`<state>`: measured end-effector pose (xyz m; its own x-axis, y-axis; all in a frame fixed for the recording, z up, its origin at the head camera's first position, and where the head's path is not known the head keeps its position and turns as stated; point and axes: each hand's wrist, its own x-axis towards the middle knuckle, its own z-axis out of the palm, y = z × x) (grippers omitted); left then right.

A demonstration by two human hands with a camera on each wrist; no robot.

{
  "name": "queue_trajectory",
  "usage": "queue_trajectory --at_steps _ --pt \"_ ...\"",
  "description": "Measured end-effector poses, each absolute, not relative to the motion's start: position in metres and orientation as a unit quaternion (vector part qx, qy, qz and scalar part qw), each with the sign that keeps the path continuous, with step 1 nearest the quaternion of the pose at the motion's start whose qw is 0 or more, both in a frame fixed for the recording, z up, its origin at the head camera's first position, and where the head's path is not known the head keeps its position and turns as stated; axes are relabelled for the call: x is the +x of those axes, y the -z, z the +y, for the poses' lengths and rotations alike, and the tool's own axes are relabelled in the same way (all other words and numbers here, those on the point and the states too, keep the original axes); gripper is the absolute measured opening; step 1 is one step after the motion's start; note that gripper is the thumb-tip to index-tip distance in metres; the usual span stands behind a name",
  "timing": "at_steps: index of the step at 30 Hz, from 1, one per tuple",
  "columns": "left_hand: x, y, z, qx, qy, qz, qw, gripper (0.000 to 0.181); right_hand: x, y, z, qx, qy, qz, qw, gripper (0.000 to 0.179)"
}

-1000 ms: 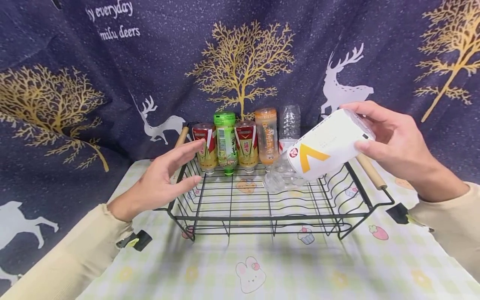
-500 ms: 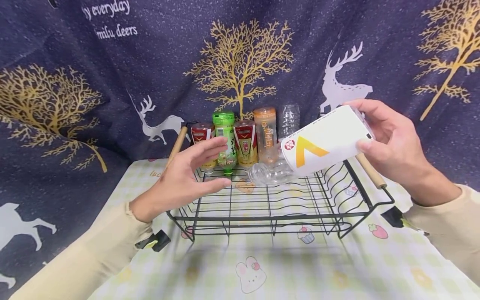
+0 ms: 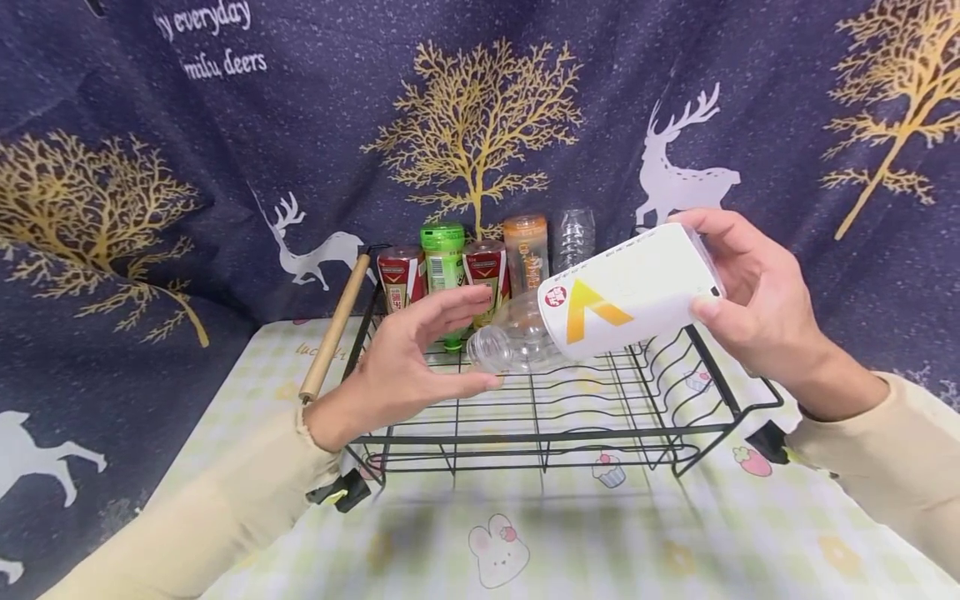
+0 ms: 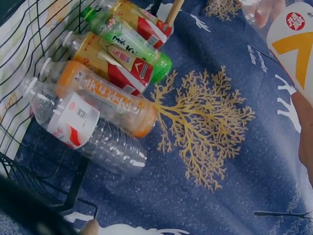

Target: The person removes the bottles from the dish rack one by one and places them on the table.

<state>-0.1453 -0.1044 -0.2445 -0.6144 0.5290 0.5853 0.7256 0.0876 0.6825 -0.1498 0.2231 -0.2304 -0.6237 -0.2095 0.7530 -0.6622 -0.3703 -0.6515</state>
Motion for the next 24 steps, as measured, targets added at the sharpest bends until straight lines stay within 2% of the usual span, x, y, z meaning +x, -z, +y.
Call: queue_trajectory --at_steps 5,16,24 --pt "-0.146 0.249 -0.101 -0.429 0.533 -0.721 0.109 0.078 -0.149 0.232 0.22 0.415 -0.728 -0.522 0.158 0.056" --pt "-0.145 0.253 -0.104 -0.447 0.575 -0.671 0.141 0.064 -0.149 0.231 0.224 0.44 -0.696 -0.551 0.135 0.055" --pt "-0.147 0.251 -0.112 -0.445 0.621 -0.631 0.136 0.047 -0.146 0.229 0.235 0.46 -0.676 -0.572 0.074 0.06"
